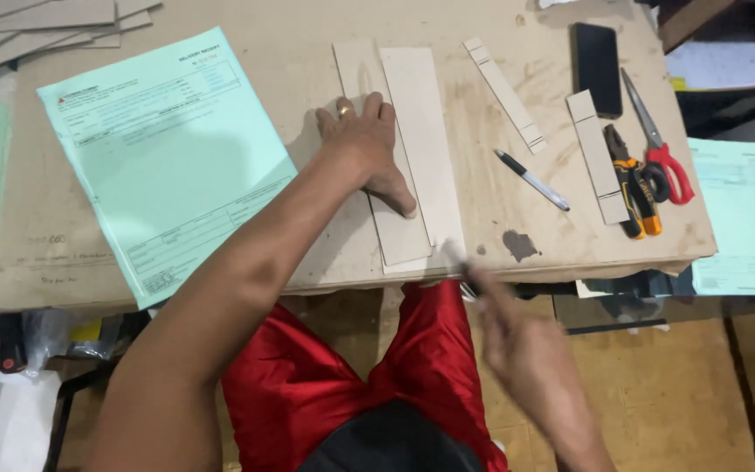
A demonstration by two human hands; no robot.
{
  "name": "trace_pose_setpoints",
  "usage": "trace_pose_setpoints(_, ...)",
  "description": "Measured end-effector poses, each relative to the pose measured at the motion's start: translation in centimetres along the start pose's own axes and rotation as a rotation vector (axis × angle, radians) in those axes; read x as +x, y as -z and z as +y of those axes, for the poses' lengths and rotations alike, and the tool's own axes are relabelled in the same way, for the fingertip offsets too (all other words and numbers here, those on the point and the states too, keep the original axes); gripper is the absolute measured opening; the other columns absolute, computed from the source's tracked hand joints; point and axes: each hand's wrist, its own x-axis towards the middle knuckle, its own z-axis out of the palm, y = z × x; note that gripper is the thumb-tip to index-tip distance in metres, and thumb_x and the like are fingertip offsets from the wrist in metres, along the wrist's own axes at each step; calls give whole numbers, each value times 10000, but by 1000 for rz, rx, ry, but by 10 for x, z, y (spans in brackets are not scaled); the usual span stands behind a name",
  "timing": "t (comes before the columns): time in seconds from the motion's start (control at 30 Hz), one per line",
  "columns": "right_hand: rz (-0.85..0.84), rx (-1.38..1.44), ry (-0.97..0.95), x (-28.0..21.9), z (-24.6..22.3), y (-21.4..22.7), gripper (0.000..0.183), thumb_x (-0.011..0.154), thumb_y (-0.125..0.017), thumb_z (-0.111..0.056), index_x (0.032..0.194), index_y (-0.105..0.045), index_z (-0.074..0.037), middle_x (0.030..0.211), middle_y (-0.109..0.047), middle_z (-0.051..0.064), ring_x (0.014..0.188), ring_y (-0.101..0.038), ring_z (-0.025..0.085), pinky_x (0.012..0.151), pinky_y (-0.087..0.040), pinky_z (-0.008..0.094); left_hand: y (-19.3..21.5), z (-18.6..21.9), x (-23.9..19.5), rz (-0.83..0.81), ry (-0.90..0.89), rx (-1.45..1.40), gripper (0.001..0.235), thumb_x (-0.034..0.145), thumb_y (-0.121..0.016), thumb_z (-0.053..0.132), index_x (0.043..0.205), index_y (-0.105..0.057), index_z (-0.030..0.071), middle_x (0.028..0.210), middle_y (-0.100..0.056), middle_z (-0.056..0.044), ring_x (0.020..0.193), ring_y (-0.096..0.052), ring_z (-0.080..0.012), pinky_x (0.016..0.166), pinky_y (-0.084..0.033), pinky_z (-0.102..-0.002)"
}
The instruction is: Measuring, marking, and cutting cardboard strips using a utility knife and a pen on a workbench.
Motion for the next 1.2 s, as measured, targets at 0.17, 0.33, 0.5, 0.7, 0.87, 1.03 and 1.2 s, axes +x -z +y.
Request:
trace_pose_setpoints(0.17, 513, 406, 451, 49, -3, 2, 572, 1025, -548, -242, 1543, -450, -23, 1451, -475, 413, 1300, -450, 622, 1074, -380, 687, -10, -6, -12, 185, -88, -211, 1380, 445, -949, 521, 1530, -325, -60, 1509, -365, -245, 1428, -260, -592, 1090, -246, -792)
trace_pose_setpoints(0.33, 513, 457, 373, 98, -26, -27, 459, 1021, -578, -236, 1475, -540, -181, 1209, -676, 298, 1132, -633, 523, 912, -501, 602, -66, -10, 15, 363, -174, -224, 1044, 554, -880, 594, 1407, -567, 79, 1385, -508, -189, 1317, -438, -521, 1034, -350, -713)
trace_pose_setpoints(0.5, 523, 433, 330, 138, -18, -42, 444, 970, -681, -255, 1401, -577, -254, 988, -725, 121, 981, -718, 372, 789, -542, 504, -91, -8, 19, 507, -247, -272, 738, 605, -853, 607, 1219, -741, 215, 1141, -608, -100, 1162, -565, -445, 1006, -420, -639)
trace_pose_setpoints(0.7, 436, 724, 396, 125, -31, -40, 621, 833, -845, -153, 1380, -571, -46, 855, -609, 66, 777, -631, 206, 628, -525, 359, -78, 1, -26, 417, -207, -307, 790, 839, -785, 510, 1483, -552, 117, 1583, -414, -233, 1469, -323, -508, 1144, -292, -695)
trace_pose_setpoints(0.87, 452, 1025, 348, 130, -1, -46, 400, 818, -846, -234, 1169, -689, -122, 928, -616, 45, 850, -575, 191, 712, -476, 353, -103, 15, -45, 878, -436, -517, 437, 968, -483, 125, 1321, -590, -110, 1214, -627, -316, 1194, -594, -492, 1060, -456, -566)
trace_pose_setpoints(1.03, 277, 1250, 331, 95, -5, -64, 467, 779, -908, -186, 1177, -703, -52, 920, -703, 78, 783, -662, 190, 695, -574, 364, -137, 40, -83, 465, -260, -1502, 516, 1007, -541, 380, 1384, -607, 33, 1226, -662, -164, 1160, -586, -279, 989, -495, -445)
trace_pose_setpoints(1.2, 369, 692, 475, 112, 8, -42, 745, 1025, -424, -648, 1407, -598, -32, 1367, -613, 294, 1301, -559, 479, 1095, -422, 590, -190, 29, -95, 508, -197, -2113, 421, 1045, -575, 312, 1305, -661, -8, 1221, -738, -194, 965, -747, -260, 814, -634, -452)
